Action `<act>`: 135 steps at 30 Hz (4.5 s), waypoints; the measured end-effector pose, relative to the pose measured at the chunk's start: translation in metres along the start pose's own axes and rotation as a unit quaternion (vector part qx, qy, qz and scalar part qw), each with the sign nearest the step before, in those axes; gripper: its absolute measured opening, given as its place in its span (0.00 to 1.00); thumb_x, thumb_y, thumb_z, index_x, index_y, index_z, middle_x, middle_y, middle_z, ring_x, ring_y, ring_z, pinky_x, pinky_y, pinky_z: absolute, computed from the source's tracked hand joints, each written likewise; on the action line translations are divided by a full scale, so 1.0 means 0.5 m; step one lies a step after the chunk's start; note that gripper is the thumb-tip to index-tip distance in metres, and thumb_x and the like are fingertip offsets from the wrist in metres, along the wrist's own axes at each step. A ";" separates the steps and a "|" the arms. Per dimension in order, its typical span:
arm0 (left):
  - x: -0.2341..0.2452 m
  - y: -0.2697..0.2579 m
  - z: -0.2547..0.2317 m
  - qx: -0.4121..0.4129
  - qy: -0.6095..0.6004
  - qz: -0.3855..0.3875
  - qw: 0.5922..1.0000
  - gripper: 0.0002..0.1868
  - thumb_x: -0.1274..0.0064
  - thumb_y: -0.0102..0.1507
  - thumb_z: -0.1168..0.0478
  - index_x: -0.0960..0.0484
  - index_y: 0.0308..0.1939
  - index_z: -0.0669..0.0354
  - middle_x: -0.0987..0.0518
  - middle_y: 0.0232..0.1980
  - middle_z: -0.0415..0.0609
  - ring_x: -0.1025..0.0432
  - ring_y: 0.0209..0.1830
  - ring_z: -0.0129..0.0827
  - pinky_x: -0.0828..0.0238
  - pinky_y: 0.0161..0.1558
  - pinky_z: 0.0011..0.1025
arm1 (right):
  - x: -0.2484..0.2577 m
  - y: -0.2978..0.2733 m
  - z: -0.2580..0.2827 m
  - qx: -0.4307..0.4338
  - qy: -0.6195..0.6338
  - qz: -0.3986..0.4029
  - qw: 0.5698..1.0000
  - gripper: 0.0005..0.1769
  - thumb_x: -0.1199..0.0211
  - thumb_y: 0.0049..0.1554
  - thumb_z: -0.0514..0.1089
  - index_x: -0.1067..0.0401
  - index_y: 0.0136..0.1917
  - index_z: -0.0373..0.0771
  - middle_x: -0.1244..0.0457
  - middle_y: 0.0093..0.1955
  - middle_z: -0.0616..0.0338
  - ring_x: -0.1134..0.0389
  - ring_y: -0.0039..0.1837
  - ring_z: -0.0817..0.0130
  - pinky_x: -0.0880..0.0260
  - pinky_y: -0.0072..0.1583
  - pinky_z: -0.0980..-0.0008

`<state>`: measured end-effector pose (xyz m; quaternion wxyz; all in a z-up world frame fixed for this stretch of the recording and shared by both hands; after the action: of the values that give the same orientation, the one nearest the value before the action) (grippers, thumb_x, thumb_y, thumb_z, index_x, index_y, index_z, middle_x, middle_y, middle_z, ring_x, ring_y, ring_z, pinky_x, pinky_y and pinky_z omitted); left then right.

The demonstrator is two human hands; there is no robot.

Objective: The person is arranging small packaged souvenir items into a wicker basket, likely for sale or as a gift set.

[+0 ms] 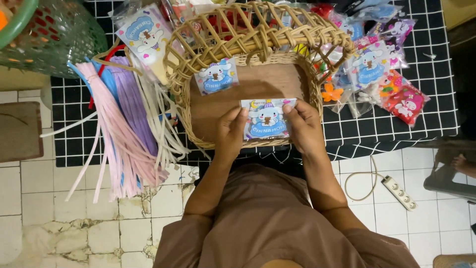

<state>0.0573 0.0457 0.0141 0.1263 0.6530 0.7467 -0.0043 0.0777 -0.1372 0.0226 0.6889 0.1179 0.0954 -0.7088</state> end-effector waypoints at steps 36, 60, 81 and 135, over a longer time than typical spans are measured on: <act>0.080 0.003 -0.107 -0.058 0.570 -0.096 0.814 0.24 0.44 0.68 0.54 0.26 0.65 0.62 0.26 0.63 0.61 0.25 0.59 0.56 0.22 0.52 0.48 | -0.140 0.233 -0.196 -0.226 -0.068 0.122 0.964 0.06 0.43 0.61 0.36 0.27 0.52 0.40 0.39 0.35 0.69 0.37 0.31 0.82 0.37 0.30 0.85; 0.057 0.047 -0.044 -0.156 0.629 -0.026 0.761 0.32 0.38 0.63 0.48 0.28 0.65 0.60 0.36 0.63 0.63 0.42 0.72 0.69 0.41 0.67 0.60 | -0.122 0.250 -0.278 -0.066 -0.190 0.101 0.974 0.07 0.38 0.62 0.40 0.32 0.47 0.35 0.39 0.37 0.59 0.31 0.42 0.70 0.27 0.40 0.73; 0.045 0.039 -0.001 -0.113 0.652 0.011 0.750 0.34 0.37 0.59 0.42 0.24 0.62 0.58 0.32 0.62 0.58 0.37 0.68 0.55 0.32 0.58 0.54 | -0.134 0.231 -0.241 -0.114 -0.186 0.084 0.972 0.23 0.30 0.59 0.42 0.36 0.60 0.30 0.36 0.55 0.44 0.30 0.62 0.53 0.23 0.56 0.54; -0.318 0.021 0.022 -0.022 0.253 0.318 0.913 0.24 0.53 0.69 0.45 0.23 0.63 0.54 0.20 0.57 0.50 0.24 0.58 0.41 0.25 0.53 0.38 | 0.463 0.170 0.081 -0.024 -0.482 -0.200 0.853 0.39 0.27 0.56 0.42 0.41 0.75 0.33 0.41 0.66 0.43 0.38 0.64 0.51 0.32 0.62 0.52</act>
<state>0.0881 -0.1097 0.0360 -0.0575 0.8322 0.5065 0.2181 0.1560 -0.3730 -0.0053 0.4949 -0.2766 -0.2100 -0.7966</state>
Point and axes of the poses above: each hand's wrist, its own y-axis towards the middle knuckle, its own x-axis out of the back of the hand, z = x × y, the point moved 6 cm from there along y, towards the middle knuckle
